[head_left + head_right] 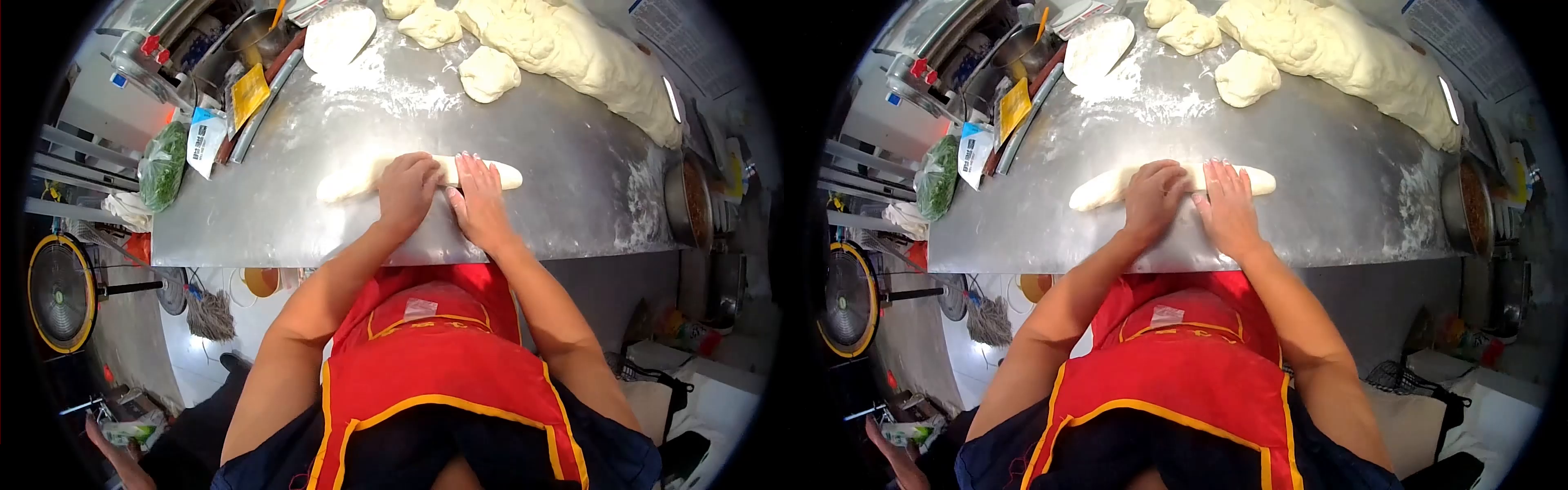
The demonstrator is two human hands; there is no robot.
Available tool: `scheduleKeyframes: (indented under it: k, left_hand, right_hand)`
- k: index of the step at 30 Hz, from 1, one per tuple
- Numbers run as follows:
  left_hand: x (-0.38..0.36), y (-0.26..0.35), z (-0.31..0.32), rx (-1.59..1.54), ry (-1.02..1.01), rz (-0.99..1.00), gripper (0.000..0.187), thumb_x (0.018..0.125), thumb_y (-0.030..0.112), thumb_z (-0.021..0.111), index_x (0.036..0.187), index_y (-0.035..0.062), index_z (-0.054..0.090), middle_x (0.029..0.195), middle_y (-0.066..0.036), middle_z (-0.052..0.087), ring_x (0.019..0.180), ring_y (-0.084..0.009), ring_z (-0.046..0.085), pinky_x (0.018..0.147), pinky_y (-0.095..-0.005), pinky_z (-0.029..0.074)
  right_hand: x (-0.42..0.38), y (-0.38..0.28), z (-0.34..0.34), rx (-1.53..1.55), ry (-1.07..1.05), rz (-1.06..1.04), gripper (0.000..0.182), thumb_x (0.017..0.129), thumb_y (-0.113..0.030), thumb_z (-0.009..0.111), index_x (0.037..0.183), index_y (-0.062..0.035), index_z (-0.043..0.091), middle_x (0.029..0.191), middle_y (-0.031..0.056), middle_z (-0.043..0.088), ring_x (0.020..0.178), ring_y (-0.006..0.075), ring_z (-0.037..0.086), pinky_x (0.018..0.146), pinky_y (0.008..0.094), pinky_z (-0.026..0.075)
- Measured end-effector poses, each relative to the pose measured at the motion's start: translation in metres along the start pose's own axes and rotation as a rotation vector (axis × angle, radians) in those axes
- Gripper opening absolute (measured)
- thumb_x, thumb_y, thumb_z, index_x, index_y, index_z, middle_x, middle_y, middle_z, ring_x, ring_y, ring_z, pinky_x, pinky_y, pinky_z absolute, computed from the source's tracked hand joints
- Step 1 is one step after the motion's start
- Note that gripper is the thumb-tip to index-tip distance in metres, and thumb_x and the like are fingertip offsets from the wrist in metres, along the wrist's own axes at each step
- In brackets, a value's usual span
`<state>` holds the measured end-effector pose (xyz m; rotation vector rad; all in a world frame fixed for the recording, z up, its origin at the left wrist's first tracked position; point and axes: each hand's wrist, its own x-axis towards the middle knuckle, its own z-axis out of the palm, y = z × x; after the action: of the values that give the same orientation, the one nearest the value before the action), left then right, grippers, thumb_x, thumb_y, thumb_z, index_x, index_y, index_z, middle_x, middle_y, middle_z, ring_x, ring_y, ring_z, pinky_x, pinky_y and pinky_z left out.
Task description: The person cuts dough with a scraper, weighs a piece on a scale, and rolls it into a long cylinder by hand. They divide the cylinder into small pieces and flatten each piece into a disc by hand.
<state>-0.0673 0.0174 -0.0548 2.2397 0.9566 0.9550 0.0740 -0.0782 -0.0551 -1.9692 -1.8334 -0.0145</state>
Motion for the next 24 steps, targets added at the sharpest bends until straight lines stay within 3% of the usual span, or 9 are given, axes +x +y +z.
scheduleKeyframes:
  k: [6, 12, 18, 21, 22, 24]
  left_hand:
    - [0.008, 0.003, 0.015, 0.111, 0.066, -0.007, 0.017, 0.076, 0.022, 0.07, 0.089, 0.0112, 0.069, 0.102, -0.005, 0.065, 0.102, -0.0257, 0.056, 0.089, -0.0387, 0.04]
    - [0.018, 0.016, 0.008, 0.127, -0.066, -0.174, 0.012, 0.076, 0.023, 0.067, 0.081, 0.0135, 0.071, 0.1, -0.004, 0.064, 0.101, -0.0261, 0.055, 0.091, -0.0388, 0.038]
    - [0.023, 0.013, 0.003, 0.047, -0.051, -0.197, 0.009, 0.077, 0.021, 0.068, 0.078, 0.0123, 0.069, 0.095, -0.009, 0.065, 0.091, -0.029, 0.06, 0.081, -0.0402, 0.045]
    - [0.03, 0.014, -0.013, -0.096, -0.078, -0.341, 0.014, 0.081, 0.023, 0.066, 0.082, 0.0092, 0.07, 0.094, -0.012, 0.066, 0.089, -0.0298, 0.063, 0.082, -0.0376, 0.047]
    - [0.03, 0.003, -0.016, -0.158, 0.029, -0.298, 0.013, 0.082, 0.02, 0.068, 0.085, 0.0076, 0.069, 0.084, -0.01, 0.067, 0.08, -0.0218, 0.065, 0.075, -0.0321, 0.049]
    - [0.042, -0.032, -0.035, -0.172, 0.152, -0.265, 0.013, 0.082, 0.018, 0.07, 0.086, 0.0055, 0.069, 0.077, -0.007, 0.066, 0.072, -0.015, 0.062, 0.069, -0.0289, 0.049]
  right_hand:
    - [-0.003, -0.003, 0.001, 0.001, 0.023, 0.011, 0.059, 0.091, -0.025, 0.056, 0.14, 0.0033, 0.038, 0.143, 0.0213, 0.042, 0.134, 0.0357, 0.036, 0.113, 0.0502, 0.021]
    - [-0.006, -0.004, 0.008, -0.021, 0.07, 0.013, 0.059, 0.089, -0.023, 0.057, 0.139, 0.0022, 0.039, 0.142, 0.02, 0.043, 0.134, 0.0348, 0.037, 0.113, 0.0506, 0.022]
    - [-0.004, -0.003, 0.01, -0.021, 0.033, 0.019, 0.059, 0.089, -0.021, 0.057, 0.14, 0.0016, 0.038, 0.142, 0.0201, 0.043, 0.134, 0.0352, 0.036, 0.113, 0.0515, 0.021]
    - [-0.006, 0.0, 0.013, -0.013, 0.038, -0.003, 0.059, 0.089, -0.02, 0.056, 0.14, 0.0014, 0.037, 0.142, 0.0206, 0.042, 0.134, 0.036, 0.036, 0.113, 0.052, 0.021]
    - [-0.006, -0.001, 0.012, -0.01, 0.042, -0.004, 0.058, 0.089, -0.02, 0.056, 0.14, 0.0013, 0.037, 0.142, 0.0207, 0.042, 0.134, 0.0363, 0.036, 0.113, 0.0521, 0.021]
    - [-0.006, -0.001, 0.012, -0.003, 0.047, -0.001, 0.058, 0.089, -0.02, 0.056, 0.14, 0.0014, 0.037, 0.142, 0.0212, 0.042, 0.134, 0.0364, 0.036, 0.113, 0.0521, 0.02]
